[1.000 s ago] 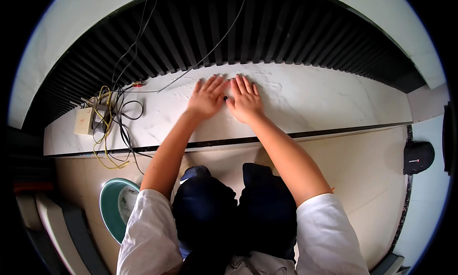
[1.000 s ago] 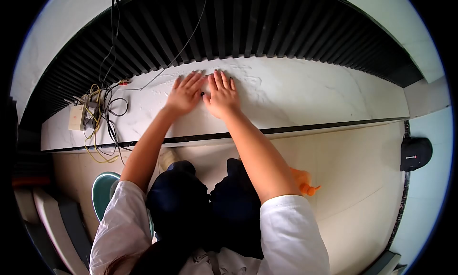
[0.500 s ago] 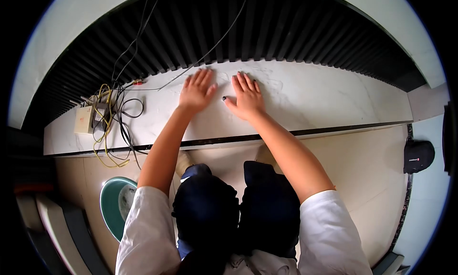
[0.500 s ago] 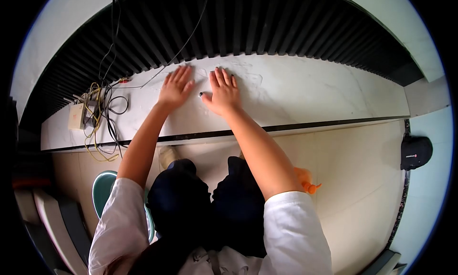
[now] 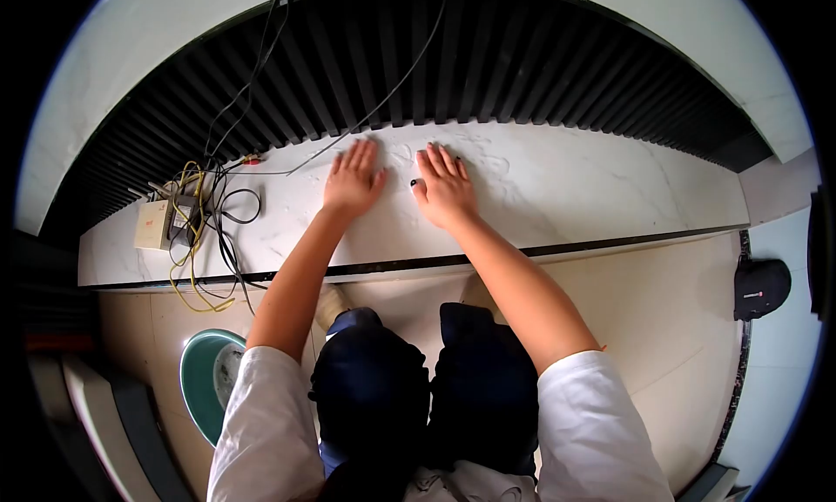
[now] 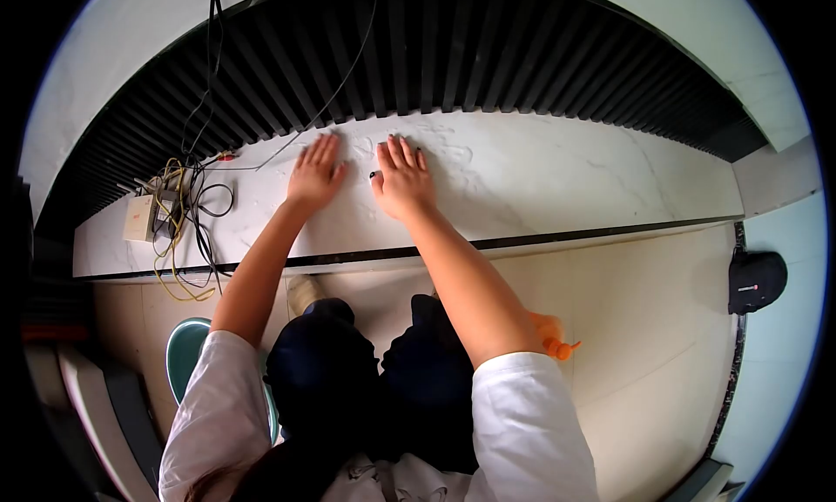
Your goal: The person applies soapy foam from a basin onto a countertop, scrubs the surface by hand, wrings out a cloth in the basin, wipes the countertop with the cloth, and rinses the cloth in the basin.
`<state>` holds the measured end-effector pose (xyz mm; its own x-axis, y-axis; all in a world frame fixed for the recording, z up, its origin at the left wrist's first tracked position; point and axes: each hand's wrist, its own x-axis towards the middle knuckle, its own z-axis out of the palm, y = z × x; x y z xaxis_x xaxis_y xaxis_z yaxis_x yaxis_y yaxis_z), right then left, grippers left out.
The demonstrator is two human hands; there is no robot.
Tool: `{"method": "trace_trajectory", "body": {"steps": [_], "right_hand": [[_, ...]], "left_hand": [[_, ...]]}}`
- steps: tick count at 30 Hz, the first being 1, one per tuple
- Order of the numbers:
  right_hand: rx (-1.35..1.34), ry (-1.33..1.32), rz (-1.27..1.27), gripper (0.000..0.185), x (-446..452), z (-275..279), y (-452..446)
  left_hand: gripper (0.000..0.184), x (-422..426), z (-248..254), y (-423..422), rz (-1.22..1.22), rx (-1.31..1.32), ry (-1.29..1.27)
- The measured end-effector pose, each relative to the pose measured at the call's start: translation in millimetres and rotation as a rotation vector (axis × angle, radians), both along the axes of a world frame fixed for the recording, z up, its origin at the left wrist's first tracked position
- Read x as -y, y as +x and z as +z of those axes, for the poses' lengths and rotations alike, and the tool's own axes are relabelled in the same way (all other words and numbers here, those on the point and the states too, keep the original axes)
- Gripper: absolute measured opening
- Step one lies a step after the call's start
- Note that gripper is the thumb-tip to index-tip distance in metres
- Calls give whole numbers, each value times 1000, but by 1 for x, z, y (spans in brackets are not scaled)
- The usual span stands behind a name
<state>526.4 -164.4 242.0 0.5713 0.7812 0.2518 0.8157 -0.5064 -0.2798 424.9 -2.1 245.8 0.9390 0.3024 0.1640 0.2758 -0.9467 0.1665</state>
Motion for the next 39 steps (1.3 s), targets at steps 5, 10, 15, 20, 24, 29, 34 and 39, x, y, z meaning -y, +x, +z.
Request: {"method": "trace_trajectory", "body": {"steps": [5,10,15,20,24,29,34,39], "right_hand": [[21,54,-6,49,-1,-5,1],[27,58,1,47,0,-4,3],[24,51,-11,47,-3,-6,3],[-3,30,-20,47,-2,-3,3],[18,38,-23,47,-3,-5,2],[30,-8,-41,47,-3,-2,2],[-30,-8,-33,49,-2,0,4],[7,-1,-30,49,-3,-2,3]], "left_hand": [[53,22,11,-21,-259,-16,-19],[55,24,-5,21,56,68,10],[55,23,-4,11,-99,34,-3],[55,27,12,-49,-97,-4,-18],[56,-5,3,-64,337,49,-41],[52,29,-8,-53,-112,0,40],[54,14,8,-63,172,35,-75],[60,35,8,-75,54,-76,0]]}}
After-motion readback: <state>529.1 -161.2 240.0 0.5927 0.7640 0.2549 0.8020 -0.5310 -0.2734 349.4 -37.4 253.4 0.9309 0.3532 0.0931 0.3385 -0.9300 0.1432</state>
